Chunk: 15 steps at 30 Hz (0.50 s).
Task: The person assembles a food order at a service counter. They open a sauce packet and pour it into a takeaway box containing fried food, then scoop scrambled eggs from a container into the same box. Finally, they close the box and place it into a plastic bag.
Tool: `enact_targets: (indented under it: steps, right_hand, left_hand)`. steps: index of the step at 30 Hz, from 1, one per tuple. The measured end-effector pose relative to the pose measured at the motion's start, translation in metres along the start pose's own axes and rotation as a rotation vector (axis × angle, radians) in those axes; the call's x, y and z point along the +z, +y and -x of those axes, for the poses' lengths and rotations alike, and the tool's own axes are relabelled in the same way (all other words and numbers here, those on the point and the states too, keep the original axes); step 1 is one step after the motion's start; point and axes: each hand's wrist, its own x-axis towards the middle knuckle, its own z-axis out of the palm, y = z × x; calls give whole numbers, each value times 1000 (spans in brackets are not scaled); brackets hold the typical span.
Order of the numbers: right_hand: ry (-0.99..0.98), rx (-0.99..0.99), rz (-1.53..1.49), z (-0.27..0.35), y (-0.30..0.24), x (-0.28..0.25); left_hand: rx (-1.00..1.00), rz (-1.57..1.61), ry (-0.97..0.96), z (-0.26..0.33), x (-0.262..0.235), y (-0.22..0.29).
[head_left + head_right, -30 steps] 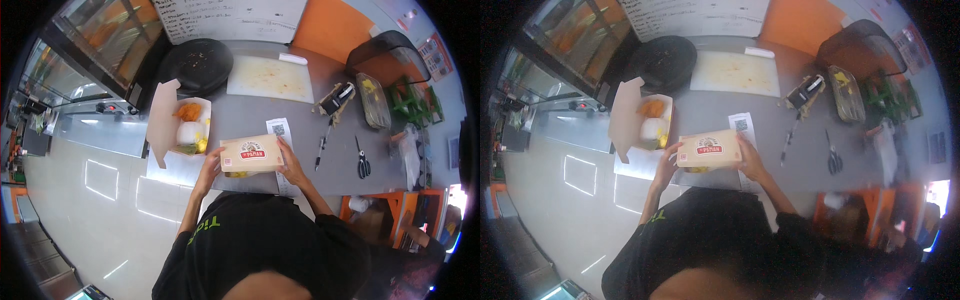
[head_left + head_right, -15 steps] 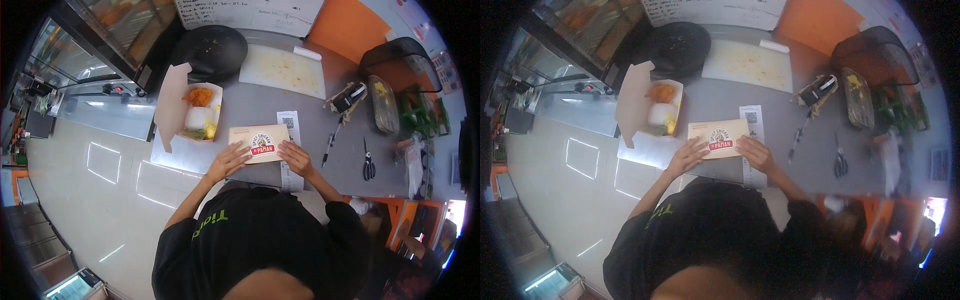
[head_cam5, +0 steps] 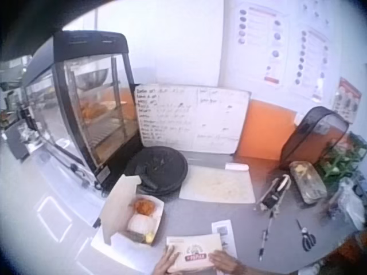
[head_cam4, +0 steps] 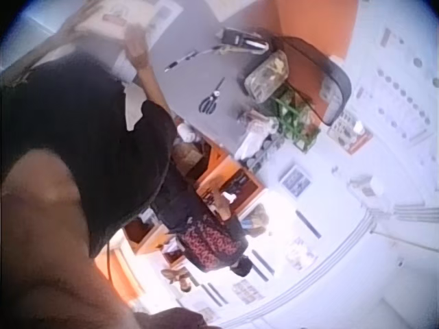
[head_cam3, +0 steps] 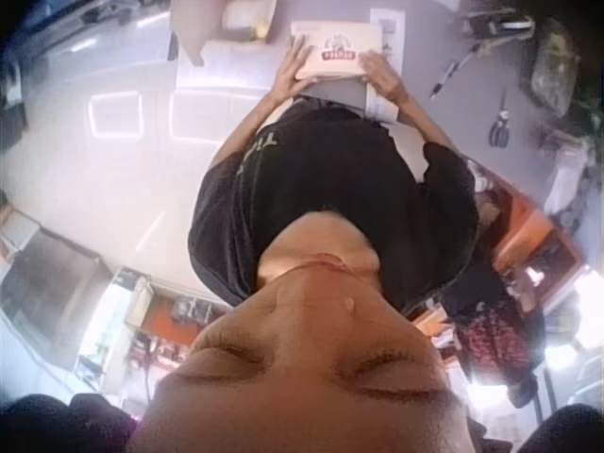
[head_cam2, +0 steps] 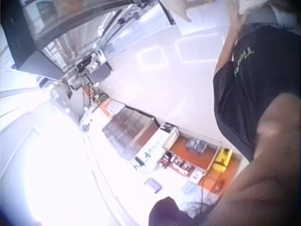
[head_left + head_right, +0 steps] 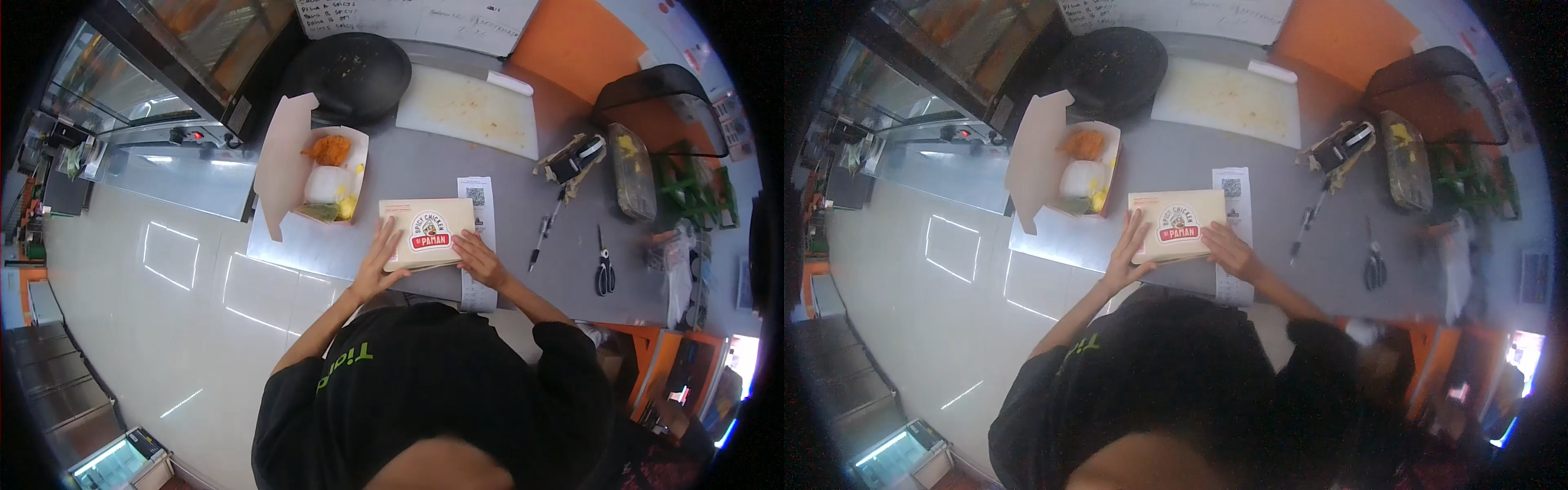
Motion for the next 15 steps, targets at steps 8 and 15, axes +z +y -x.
enact_targets:
  steps: [8,15]
  right_hand:
    - [36,-8,86,-5,-3,-1]
    - [54,11,52,-5,-4,0]
  left_hand:
    - [332,-290,-239,-11,-16,-16]
    - [303,-246,-438,-43,-31,4]
